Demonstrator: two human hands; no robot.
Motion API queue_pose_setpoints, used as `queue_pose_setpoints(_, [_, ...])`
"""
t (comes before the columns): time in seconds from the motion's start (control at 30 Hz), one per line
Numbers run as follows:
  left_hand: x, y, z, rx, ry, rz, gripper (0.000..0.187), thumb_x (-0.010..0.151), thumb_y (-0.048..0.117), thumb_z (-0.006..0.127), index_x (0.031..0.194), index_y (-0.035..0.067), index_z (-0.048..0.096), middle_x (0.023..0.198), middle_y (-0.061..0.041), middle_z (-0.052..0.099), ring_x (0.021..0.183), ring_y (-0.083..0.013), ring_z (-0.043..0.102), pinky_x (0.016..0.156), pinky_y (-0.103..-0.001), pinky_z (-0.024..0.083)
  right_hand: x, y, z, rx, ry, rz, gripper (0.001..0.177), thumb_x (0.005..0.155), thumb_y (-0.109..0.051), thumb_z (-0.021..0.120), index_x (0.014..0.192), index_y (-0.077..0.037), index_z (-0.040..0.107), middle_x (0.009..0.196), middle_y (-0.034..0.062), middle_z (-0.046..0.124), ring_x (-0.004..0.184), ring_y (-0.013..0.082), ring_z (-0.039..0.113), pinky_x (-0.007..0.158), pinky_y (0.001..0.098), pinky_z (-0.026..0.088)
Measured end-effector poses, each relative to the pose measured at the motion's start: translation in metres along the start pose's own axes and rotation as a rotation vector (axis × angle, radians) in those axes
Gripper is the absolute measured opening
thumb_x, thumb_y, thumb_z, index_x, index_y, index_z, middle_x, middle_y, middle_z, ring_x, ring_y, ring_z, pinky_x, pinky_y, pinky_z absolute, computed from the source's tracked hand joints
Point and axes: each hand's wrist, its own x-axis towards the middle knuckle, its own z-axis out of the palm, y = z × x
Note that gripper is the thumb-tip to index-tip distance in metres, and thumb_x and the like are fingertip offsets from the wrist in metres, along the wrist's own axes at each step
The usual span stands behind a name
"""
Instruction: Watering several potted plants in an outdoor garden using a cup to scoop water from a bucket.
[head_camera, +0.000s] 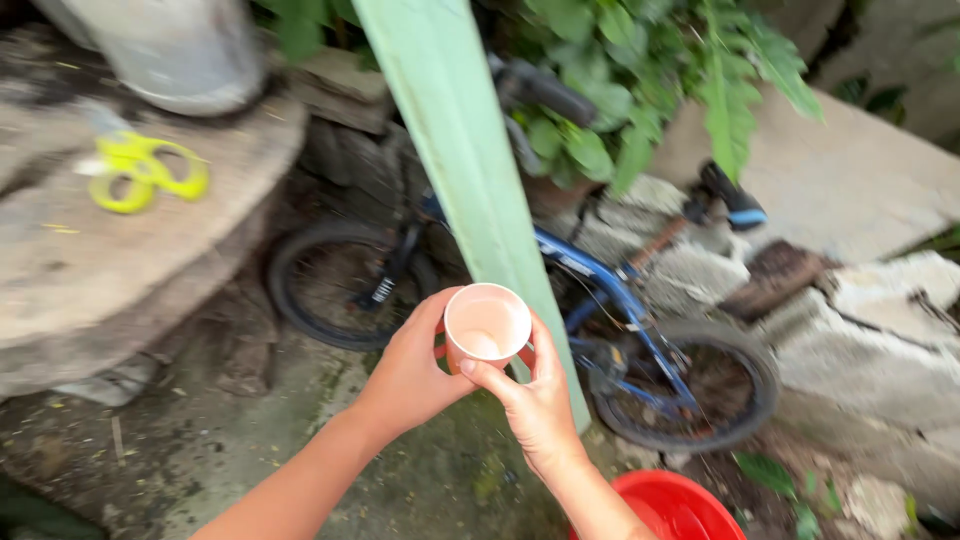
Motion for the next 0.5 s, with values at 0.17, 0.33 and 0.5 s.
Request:
queue_pose_setpoints(0.17, [-0.018,0.025,-0.096,0.029,0.129,0.008,0.078,0.069,0.016,0.087,0.138,0.014,0.051,0.139,-0.003,0.058,0.127,-0.0182,0.062,0.102,-0.037,0.057,0.006,-0.04,0.092,0.006,-0.158,-0.025,0.087,0.067,-0.021,0.086,0.145,-0.012,0.049,0.138,0.0071,0.062,0.13,0.0231,0.059,0.103,0.0407,0.052])
queue_pose_setpoints(0.33, [-0.047,0.024,-0.188,0.06,0.259,0.067,0.079,0.068,0.013,0.084,0.139,0.012,0.05,0.137,-0.006,0.06,0.126,-0.0197,0.064,0.101,-0.037,0.058,-0.003,-0.066,0.185,0.002,-0.304,-0.023,0.087,0.068,-0.021,0.086,0.145,-0.014,0.048,0.139,0.0051,0.06,0.129,0.0232,0.058,0.102,0.0401,0.052])
queue_pose_setpoints(0.5, [-0.094,0.027,-0.271,0.106,0.394,0.116,0.08,0.072,0.016,0.086,0.141,0.01,0.047,0.138,-0.007,0.059,0.126,-0.0198,0.064,0.095,-0.036,0.061,-0.022,-0.072,0.277,0.054,-0.436,-0.054,0.087,0.066,-0.02,0.088,0.143,-0.013,0.049,0.136,0.0054,0.061,0.128,0.022,0.058,0.1,0.0403,0.055])
